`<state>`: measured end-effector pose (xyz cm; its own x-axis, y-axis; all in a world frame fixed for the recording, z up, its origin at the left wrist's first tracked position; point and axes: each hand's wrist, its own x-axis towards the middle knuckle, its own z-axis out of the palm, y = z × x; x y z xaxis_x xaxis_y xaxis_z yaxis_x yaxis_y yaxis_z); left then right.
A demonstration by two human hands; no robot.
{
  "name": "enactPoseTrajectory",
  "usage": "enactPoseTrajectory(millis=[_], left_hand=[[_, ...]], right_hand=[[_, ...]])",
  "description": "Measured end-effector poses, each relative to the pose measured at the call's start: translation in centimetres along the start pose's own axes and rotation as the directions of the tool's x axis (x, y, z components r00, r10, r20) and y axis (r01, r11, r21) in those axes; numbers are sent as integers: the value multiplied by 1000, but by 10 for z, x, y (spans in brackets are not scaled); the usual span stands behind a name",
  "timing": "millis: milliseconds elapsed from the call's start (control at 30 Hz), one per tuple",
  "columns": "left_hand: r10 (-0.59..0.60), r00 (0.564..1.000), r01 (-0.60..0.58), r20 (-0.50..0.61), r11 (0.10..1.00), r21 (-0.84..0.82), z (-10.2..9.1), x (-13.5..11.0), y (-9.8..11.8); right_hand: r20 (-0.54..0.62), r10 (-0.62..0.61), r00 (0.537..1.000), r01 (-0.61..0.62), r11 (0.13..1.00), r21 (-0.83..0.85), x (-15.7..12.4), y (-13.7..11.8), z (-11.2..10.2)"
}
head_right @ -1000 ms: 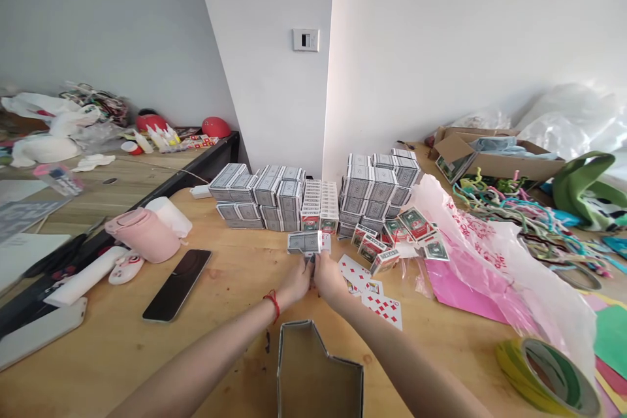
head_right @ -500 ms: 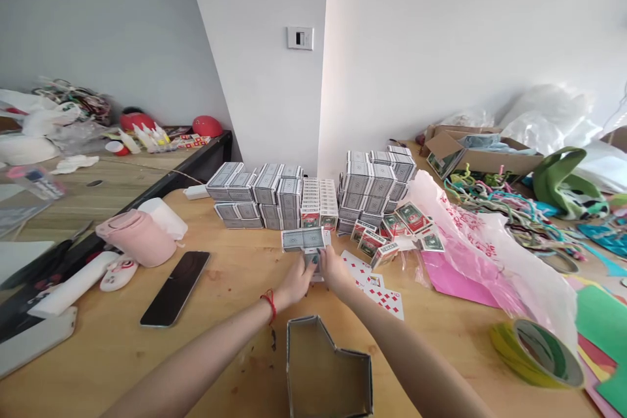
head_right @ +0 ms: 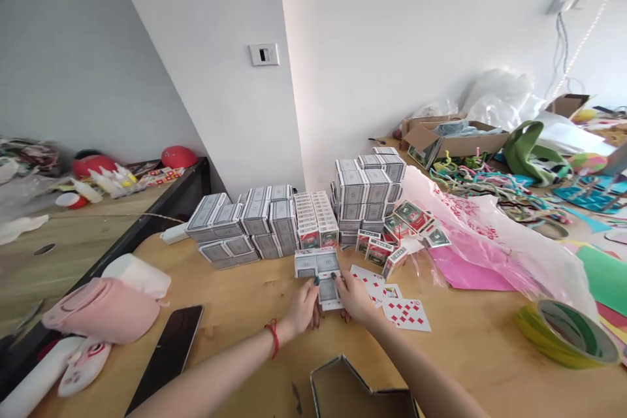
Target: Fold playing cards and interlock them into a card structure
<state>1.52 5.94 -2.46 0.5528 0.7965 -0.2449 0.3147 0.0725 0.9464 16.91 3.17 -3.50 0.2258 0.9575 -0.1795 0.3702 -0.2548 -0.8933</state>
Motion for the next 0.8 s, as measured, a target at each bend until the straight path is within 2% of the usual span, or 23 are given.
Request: enactPoseTrajectory(millis=[67, 200, 267, 333, 400, 533, 633, 800], left_hand=[[-19, 999, 18, -43, 1000, -16, 1, 0, -4], [61, 995, -57, -85, 997, 50, 2, -4, -6], [87, 988, -72, -127, 990, 120, 1, -5, -5], [183, 968, -139, -172, 961, 240, 1, -6, -3], [234, 958, -169, -164, 927, 335, 2, -7, 1], [289, 951, -211, -113, 869, 447, 4, -13, 10], [324, 941, -219, -101, 808, 547, 6, -18, 17], [306, 947, -174, -94, 739, 651, 10, -23, 23]], right_hand=[[35, -34, 999, 33, 999, 29, 0, 1, -1], [106, -107, 989, 98, 991, 91, -7, -3, -4], [103, -141, 985, 130, 986, 105, -12, -4, -6], [89, -166, 982, 156, 981, 112, -17, -4, -9], [113, -142, 983, 124, 981, 147, -19, -3, -11], [204, -31, 978, -23, 966, 257, -18, 0, -16], [222, -29, 975, -46, 944, 326, -14, 2, -20], [283, -12, 959, -120, 889, 442, -8, 5, -24]])
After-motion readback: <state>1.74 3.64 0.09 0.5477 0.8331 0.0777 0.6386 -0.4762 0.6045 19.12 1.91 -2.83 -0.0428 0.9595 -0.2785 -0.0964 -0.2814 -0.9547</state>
